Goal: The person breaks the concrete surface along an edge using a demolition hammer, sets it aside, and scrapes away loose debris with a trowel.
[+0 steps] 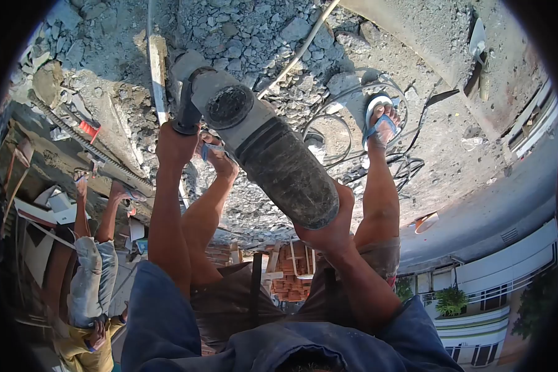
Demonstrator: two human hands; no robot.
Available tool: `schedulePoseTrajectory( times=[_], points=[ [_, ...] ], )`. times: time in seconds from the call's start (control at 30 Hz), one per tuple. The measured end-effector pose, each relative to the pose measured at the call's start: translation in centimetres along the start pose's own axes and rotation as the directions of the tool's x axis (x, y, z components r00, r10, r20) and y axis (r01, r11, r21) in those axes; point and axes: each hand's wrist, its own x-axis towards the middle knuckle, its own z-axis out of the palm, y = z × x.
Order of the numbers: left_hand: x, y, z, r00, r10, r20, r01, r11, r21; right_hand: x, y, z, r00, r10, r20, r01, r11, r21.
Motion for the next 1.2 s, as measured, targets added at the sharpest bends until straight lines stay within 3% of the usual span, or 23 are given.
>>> schedulePoseTrajectory(
  times=[0.1,0.33,0.83,1.2],
  points=[
    [0.2,-0.2,-0.4,0.998,-0.021,0.063,0.026,0.997,-0.078,0.0,-1.1,0.1,1.000,0.017,0.023,-0.017,1.000,-0.018],
    [0.8,-0.4,-1.4,0.994,-0.047,0.094,0.046,0.999,0.012,-0.2,-1.5,1.3,0.999,-0.022,-0.034,0.021,0.999,-0.036],
    [1.5,-1.7,-0.5,0.982,-0.097,0.162,0.097,0.995,0.009,0.0,-0.6,0.9,0.999,-0.008,0.049,0.009,1.000,-0.022],
    [1.8,-1.9,-0.2,0.986,-0.109,0.124,0.109,0.994,0.004,0.8,-0.8,0.6,0.996,-0.032,0.085,0.034,0.999,-0.030]
  ],
)
